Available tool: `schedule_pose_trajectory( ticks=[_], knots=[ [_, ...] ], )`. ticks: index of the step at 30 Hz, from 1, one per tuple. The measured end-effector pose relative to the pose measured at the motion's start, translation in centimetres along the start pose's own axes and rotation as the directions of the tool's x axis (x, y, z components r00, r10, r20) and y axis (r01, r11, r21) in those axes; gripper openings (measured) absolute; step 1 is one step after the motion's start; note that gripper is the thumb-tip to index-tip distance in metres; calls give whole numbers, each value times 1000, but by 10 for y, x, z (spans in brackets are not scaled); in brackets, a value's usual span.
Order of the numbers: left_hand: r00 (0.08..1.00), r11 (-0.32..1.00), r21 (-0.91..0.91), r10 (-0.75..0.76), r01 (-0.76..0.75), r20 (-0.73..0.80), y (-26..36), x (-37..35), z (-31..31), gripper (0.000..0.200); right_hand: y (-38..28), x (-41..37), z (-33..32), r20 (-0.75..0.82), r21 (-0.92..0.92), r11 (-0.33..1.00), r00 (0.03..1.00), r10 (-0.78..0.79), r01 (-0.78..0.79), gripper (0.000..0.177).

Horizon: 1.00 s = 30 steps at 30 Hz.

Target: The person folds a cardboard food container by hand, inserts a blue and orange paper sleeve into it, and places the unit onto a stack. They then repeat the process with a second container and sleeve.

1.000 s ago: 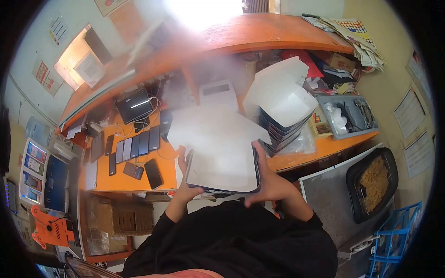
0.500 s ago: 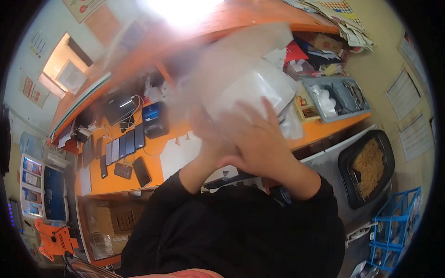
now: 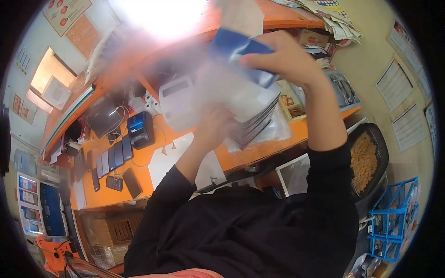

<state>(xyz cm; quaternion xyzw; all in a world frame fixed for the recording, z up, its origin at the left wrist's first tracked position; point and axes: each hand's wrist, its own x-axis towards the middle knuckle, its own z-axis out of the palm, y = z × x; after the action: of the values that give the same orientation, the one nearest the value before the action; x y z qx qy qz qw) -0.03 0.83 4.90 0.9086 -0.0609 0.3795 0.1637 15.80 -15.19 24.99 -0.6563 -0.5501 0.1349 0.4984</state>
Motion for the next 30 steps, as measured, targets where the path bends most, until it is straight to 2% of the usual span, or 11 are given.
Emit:
schedule_pose_trajectory(
  ticks=[2,3,5,7,10,13,14,17,20,23,30],
  knots=[
    [1000,998,-59,10,-10,-8,-3,-1,8,28,28,19,17,120,-100,995,993,19,-7,30],
    [1000,998,-63,12,-12,-5,-3,-3,10,27,21,20,26,187,-218,958,955,229,-187,31],
    [999,997,-73,13,-16,-31,-2,-5,11,26,44,22,46,218,-537,841,973,70,60,31],
    [996,996,-86,12,-19,-84,0,-5,11,25,41,13,62,238,-604,794,938,254,-62,32],
    [993,993,-113,3,-17,-122,0,-8,18,26,65,-3,79,262,-734,674,950,168,84,30],
    [983,992,-116,-64,44,-171,10,-8,21,26,70,-9,93,236,-785,618,941,242,39,24],
    [982,992,-126,-44,20,-185,12,-8,22,25,75,-16,97,227,-779,617,967,115,109,22],
    [976,991,-135,-6,-24,-218,13,-8,27,24,76,-23,112,137,-819,574,961,241,-27,26],
    [973,992,-124,-9,-21,-232,10,-12,34,25,71,-32,109,185,-788,605,981,52,116,35],
    [967,991,-133,-3,-32,-255,14,-10,35,26,84,-44,122,22,-817,575,1000,-21,30,42],
    [986,988,-143,-72,51,-148,4,-16,40,24,91,-56,122,101,-728,685,990,101,5,44]
  ],
)
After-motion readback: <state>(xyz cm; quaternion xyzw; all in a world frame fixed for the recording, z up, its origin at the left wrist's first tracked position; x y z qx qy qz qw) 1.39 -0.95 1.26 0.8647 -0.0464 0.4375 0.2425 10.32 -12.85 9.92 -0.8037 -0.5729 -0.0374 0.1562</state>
